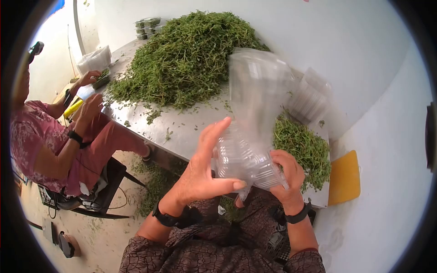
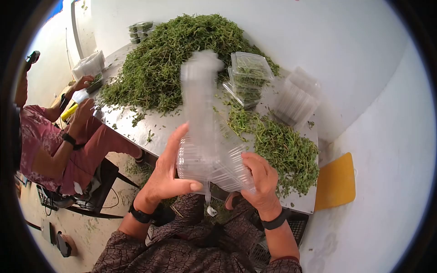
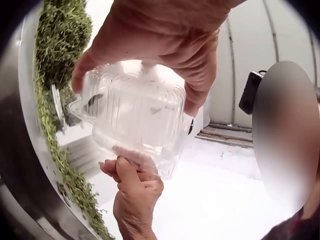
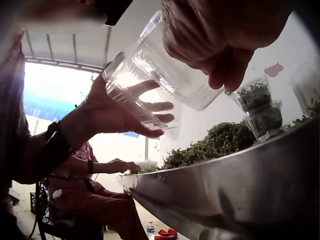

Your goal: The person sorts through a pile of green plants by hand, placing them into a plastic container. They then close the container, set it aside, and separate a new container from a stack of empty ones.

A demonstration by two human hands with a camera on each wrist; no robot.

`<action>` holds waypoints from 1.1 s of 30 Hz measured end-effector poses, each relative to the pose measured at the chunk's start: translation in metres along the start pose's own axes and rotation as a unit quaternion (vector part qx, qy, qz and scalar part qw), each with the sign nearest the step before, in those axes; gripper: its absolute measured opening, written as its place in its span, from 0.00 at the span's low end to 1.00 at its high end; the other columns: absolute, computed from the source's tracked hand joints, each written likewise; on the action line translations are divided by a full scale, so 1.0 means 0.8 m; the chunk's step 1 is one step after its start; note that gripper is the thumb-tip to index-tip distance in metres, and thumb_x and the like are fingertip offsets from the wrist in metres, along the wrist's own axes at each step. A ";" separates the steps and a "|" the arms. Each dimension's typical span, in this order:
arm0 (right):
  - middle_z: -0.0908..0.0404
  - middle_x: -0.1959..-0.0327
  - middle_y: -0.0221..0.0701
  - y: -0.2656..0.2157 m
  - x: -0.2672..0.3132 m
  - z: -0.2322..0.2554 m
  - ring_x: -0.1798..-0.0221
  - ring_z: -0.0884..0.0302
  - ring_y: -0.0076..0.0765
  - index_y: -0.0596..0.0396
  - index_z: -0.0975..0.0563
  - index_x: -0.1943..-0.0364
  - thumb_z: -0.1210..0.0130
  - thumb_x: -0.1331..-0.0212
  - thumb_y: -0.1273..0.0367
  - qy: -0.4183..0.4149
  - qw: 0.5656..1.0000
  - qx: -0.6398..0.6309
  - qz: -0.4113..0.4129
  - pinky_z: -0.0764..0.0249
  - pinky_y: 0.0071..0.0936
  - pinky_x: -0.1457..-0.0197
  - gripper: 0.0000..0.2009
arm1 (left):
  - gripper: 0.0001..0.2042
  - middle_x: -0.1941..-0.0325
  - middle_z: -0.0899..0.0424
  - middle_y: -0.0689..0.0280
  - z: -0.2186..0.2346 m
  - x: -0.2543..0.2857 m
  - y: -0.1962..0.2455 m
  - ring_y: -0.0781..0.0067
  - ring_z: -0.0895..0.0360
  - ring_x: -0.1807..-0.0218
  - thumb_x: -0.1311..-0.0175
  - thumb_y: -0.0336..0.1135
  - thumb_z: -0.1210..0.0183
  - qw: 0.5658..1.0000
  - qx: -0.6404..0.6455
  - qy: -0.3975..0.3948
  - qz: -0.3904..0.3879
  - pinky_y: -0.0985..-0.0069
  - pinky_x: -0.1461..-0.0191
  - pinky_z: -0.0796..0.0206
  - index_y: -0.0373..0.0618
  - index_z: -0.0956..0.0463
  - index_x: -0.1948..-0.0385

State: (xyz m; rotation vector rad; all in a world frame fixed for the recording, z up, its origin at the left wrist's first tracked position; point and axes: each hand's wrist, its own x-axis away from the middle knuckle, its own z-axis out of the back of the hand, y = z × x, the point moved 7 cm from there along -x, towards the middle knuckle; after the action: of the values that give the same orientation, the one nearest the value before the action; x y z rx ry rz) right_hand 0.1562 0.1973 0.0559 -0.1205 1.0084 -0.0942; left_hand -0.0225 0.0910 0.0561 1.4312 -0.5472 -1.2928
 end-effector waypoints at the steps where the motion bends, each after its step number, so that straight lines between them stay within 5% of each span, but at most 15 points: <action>1: 0.19 0.57 0.45 0.006 0.002 -0.002 0.64 0.18 0.51 0.61 0.25 0.56 0.37 0.59 0.72 -0.015 0.999 -0.029 -0.029 0.21 0.34 0.63 0.20 | 0.56 0.29 0.47 0.44 -0.001 -0.001 0.009 0.49 0.40 0.29 0.65 0.42 0.26 0.993 -0.098 -0.010 -0.067 0.57 0.28 0.44 0.48 0.50 0.27; 7: 0.20 0.54 0.46 0.025 0.023 -0.019 0.61 0.18 0.49 0.60 0.25 0.56 0.38 0.61 0.72 -0.042 0.995 -0.035 -0.085 0.21 0.33 0.59 0.21 | 0.57 0.29 0.50 0.36 0.005 0.005 0.057 0.34 0.47 0.27 0.69 0.47 0.22 0.946 -0.304 0.050 -0.102 0.48 0.31 0.42 0.46 0.45 0.29; 8: 0.20 0.54 0.45 0.027 0.024 -0.020 0.61 0.17 0.49 0.60 0.25 0.56 0.38 0.62 0.73 -0.038 0.994 -0.047 -0.092 0.21 0.33 0.59 0.22 | 0.58 0.27 0.47 0.45 0.008 0.003 0.055 0.38 0.43 0.28 0.68 0.59 0.25 0.932 -0.339 0.067 -0.110 0.49 0.31 0.41 0.46 0.43 0.29; 9: 0.20 0.54 0.45 0.025 0.023 -0.021 0.61 0.17 0.49 0.60 0.25 0.56 0.38 0.62 0.73 -0.038 0.994 -0.047 -0.093 0.21 0.33 0.59 0.22 | 0.58 0.27 0.47 0.45 0.009 0.000 0.051 0.38 0.43 0.28 0.68 0.59 0.25 0.932 -0.339 0.066 -0.109 0.49 0.31 0.41 0.46 0.43 0.29; 15: 0.19 0.54 0.44 0.017 0.010 -0.013 0.61 0.18 0.50 0.61 0.24 0.56 0.39 0.63 0.77 -0.058 0.994 -0.051 -0.081 0.21 0.32 0.59 0.22 | 0.55 0.28 0.49 0.38 0.001 -0.008 0.019 0.36 0.49 0.26 0.62 0.53 0.26 0.982 -0.178 0.003 -0.070 0.49 0.30 0.42 0.46 0.48 0.28; 18: 0.20 0.53 0.44 0.009 0.002 -0.003 0.61 0.17 0.50 0.62 0.25 0.57 0.38 0.65 0.79 -0.027 0.999 -0.013 -0.039 0.20 0.33 0.61 0.23 | 0.55 0.28 0.46 0.40 -0.007 -0.008 0.012 0.43 0.47 0.25 0.59 0.51 0.28 0.986 -0.139 -0.025 -0.090 0.50 0.29 0.45 0.45 0.51 0.27; 20: 0.20 0.54 0.44 0.001 -0.001 0.002 0.62 0.17 0.50 0.62 0.25 0.57 0.36 0.66 0.80 -0.017 1.000 0.022 -0.008 0.20 0.34 0.63 0.23 | 0.54 0.27 0.44 0.47 -0.009 -0.007 -0.005 0.53 0.46 0.25 0.55 0.49 0.29 0.998 0.060 -0.020 0.010 0.56 0.26 0.51 0.41 0.53 0.27; 23: 0.19 0.55 0.44 -0.015 -0.015 0.016 0.62 0.17 0.48 0.62 0.24 0.58 0.36 0.65 0.80 -0.020 0.999 0.026 -0.005 0.20 0.34 0.65 0.22 | 0.52 0.27 0.44 0.53 -0.015 -0.005 -0.009 0.60 0.46 0.26 0.50 0.48 0.33 0.982 0.185 -0.006 0.042 0.63 0.25 0.55 0.38 0.56 0.26; 33: 0.20 0.58 0.42 -0.035 -0.014 0.038 0.67 0.19 0.45 0.63 0.23 0.60 0.40 0.68 0.81 -0.010 0.994 0.102 0.045 0.20 0.33 0.67 0.22 | 0.50 0.27 0.43 0.54 -0.025 -0.003 -0.040 0.62 0.47 0.26 0.44 0.53 0.41 0.971 0.231 -0.014 0.053 0.67 0.25 0.57 0.34 0.59 0.26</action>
State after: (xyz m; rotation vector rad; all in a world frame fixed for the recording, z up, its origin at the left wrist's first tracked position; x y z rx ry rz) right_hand 0.1752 0.1729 0.0853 0.1102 0.9772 -0.1127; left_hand -0.0151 0.1106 0.0250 1.7357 -0.9779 -1.1458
